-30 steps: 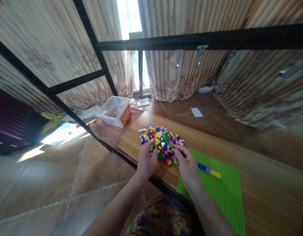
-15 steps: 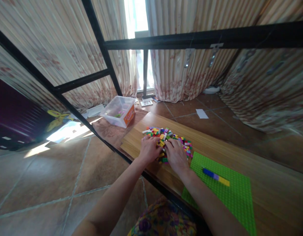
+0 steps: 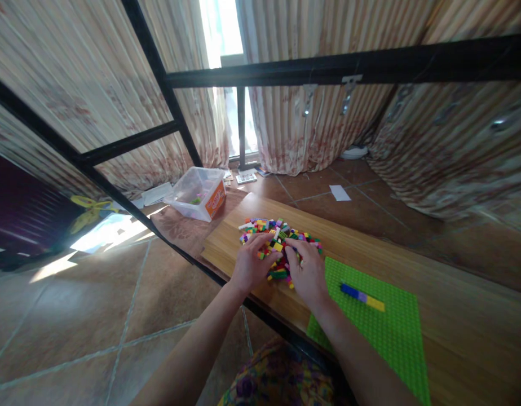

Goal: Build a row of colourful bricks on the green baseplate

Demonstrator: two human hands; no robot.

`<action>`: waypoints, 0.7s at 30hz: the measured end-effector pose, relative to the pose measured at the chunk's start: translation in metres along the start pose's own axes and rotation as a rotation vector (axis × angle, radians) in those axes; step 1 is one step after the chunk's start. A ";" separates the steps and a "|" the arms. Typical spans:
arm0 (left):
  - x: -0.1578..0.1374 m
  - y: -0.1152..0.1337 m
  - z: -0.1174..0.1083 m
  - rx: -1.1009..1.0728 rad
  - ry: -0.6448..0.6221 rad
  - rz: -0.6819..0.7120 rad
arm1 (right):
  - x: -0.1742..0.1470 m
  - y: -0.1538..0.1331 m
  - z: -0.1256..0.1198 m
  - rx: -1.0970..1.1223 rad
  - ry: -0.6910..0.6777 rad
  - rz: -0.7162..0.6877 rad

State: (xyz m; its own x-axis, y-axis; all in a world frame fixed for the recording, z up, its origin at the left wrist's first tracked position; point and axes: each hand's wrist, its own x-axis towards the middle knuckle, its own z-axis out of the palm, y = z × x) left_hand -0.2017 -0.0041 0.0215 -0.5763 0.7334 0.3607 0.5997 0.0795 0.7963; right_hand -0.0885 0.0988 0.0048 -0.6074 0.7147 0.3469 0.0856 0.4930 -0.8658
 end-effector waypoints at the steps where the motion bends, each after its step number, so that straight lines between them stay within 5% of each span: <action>1: -0.002 0.004 0.002 -0.048 0.012 -0.007 | -0.001 -0.006 -0.001 0.136 0.011 0.111; 4: -0.007 0.015 0.008 -0.189 0.048 -0.041 | -0.004 -0.022 -0.003 0.479 0.019 0.356; 8: -0.011 0.031 0.010 -0.486 -0.030 -0.148 | -0.007 -0.031 -0.011 0.661 0.055 0.491; 13: -0.012 0.043 0.011 -0.772 -0.058 -0.435 | -0.010 -0.035 -0.023 0.595 0.070 0.460; 21: -0.015 0.047 0.023 -0.922 0.001 -0.650 | -0.020 -0.024 -0.020 0.710 0.114 0.523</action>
State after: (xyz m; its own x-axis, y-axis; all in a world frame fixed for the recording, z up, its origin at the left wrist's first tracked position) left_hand -0.1519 0.0044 0.0419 -0.6302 0.7341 -0.2527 -0.4530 -0.0834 0.8876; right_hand -0.0620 0.0822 0.0262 -0.5423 0.8258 -0.1547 -0.2027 -0.3073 -0.9298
